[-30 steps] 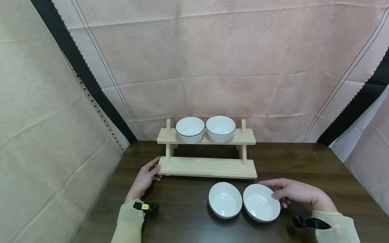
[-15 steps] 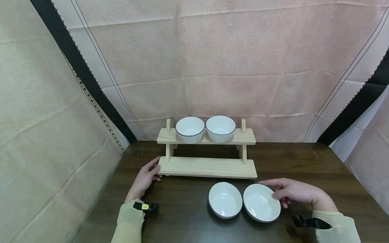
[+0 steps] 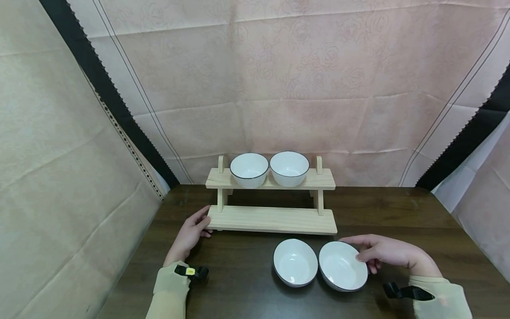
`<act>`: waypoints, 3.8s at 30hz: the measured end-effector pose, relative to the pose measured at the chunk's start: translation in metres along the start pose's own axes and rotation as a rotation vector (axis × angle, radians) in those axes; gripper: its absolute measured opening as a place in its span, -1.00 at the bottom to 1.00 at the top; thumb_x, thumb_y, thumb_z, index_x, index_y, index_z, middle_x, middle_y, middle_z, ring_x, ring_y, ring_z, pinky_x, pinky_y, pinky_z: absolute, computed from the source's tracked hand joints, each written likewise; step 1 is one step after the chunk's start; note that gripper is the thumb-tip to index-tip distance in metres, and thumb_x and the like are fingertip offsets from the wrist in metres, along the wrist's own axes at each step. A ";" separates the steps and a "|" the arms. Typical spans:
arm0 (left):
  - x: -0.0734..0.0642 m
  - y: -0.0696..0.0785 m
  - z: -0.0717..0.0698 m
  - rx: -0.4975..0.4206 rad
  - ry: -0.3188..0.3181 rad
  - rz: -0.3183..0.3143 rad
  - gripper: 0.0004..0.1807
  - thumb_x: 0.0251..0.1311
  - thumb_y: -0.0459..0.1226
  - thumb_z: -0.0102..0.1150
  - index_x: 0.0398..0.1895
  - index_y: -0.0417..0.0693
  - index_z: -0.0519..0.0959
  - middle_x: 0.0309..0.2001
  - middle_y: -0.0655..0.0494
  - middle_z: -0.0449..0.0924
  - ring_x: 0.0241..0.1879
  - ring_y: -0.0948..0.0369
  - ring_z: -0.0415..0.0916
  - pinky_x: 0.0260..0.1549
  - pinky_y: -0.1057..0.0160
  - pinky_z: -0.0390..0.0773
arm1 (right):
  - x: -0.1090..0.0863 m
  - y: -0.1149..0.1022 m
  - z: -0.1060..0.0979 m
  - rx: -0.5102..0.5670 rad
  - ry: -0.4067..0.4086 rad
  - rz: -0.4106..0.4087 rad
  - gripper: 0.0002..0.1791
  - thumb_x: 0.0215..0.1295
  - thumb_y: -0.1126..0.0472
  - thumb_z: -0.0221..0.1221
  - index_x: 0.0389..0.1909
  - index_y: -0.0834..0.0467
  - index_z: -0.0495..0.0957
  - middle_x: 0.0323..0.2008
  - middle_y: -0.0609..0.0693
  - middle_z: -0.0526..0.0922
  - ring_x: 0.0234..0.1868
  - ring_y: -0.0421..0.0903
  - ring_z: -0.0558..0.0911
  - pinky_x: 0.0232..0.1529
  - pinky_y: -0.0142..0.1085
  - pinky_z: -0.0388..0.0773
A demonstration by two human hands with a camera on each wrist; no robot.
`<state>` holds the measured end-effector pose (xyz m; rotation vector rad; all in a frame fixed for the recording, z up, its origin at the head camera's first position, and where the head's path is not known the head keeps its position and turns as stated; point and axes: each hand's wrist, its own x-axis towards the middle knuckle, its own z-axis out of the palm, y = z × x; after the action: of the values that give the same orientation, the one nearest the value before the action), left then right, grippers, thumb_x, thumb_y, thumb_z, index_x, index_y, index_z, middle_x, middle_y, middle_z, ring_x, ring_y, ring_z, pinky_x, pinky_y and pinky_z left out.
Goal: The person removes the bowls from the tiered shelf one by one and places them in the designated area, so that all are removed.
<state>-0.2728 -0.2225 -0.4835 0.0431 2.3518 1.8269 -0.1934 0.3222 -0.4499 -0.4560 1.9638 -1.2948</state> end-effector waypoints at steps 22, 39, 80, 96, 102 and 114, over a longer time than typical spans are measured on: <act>0.010 -0.018 -0.002 -0.011 0.018 0.014 -0.46 0.37 -0.12 -0.07 0.40 0.14 0.18 -0.04 -0.13 0.40 -0.25 -0.02 0.54 -0.28 0.09 0.62 | 0.002 0.003 0.000 -0.027 0.010 0.005 -0.45 0.35 0.21 0.02 0.36 0.09 0.23 -0.44 0.04 0.58 -0.57 -0.13 0.55 -0.57 -0.33 0.48; -0.002 0.002 0.000 0.012 0.005 -0.002 -0.46 0.39 -0.16 -0.09 0.41 0.10 0.17 -0.03 -0.12 0.41 -0.19 -0.12 0.52 -0.23 0.03 0.60 | -0.001 0.000 -0.001 -0.200 0.155 0.078 -0.47 0.33 0.03 0.05 0.22 0.26 0.36 -0.51 0.11 0.63 -0.51 0.02 0.60 -0.56 -0.22 0.48; 0.013 0.002 -0.007 0.270 0.191 0.009 -0.29 0.23 0.28 -0.20 0.37 0.20 0.22 0.37 0.06 0.20 0.37 0.03 0.12 0.29 -0.15 0.15 | 0.017 -0.022 -0.006 -0.261 0.617 0.049 -0.53 0.37 -0.03 0.02 0.20 0.12 0.40 -0.28 0.14 0.64 -0.30 -0.03 0.61 -0.32 -0.17 0.57; 0.037 0.045 -0.014 0.222 0.252 0.119 -0.31 0.30 0.21 -0.22 0.44 0.22 0.08 0.27 0.02 0.33 0.18 0.05 0.36 0.13 -0.03 0.40 | 0.050 -0.074 -0.011 -0.537 0.797 -0.048 -0.68 0.38 0.10 -0.01 0.12 -0.04 0.43 -0.48 -0.03 0.60 -0.45 -0.05 0.58 -0.53 -0.25 0.46; 0.048 0.058 -0.013 0.256 0.225 0.133 -0.29 0.30 0.21 -0.21 0.45 0.16 0.07 0.30 0.05 0.30 0.11 0.07 0.42 0.06 0.01 0.47 | 0.067 -0.093 -0.015 -0.431 0.828 -0.093 -0.54 0.40 -0.09 -0.06 0.25 -0.05 0.32 -0.33 0.04 0.62 -0.40 -0.02 0.59 -0.44 -0.25 0.51; 0.062 0.072 -0.006 0.213 0.181 0.150 -0.39 0.33 0.01 -0.05 0.40 0.06 0.18 0.04 0.03 0.44 -0.05 0.02 0.50 -0.12 0.08 0.56 | 0.097 -0.124 -0.017 -0.190 0.798 -0.127 -0.33 0.34 -0.24 -0.08 0.39 -0.07 0.10 -0.15 0.14 0.64 -0.27 0.04 0.64 -0.25 -0.23 0.53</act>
<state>-0.3402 -0.2024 -0.4196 0.0848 2.7307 1.6979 -0.2830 0.2178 -0.3716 -0.1509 2.7665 -1.5218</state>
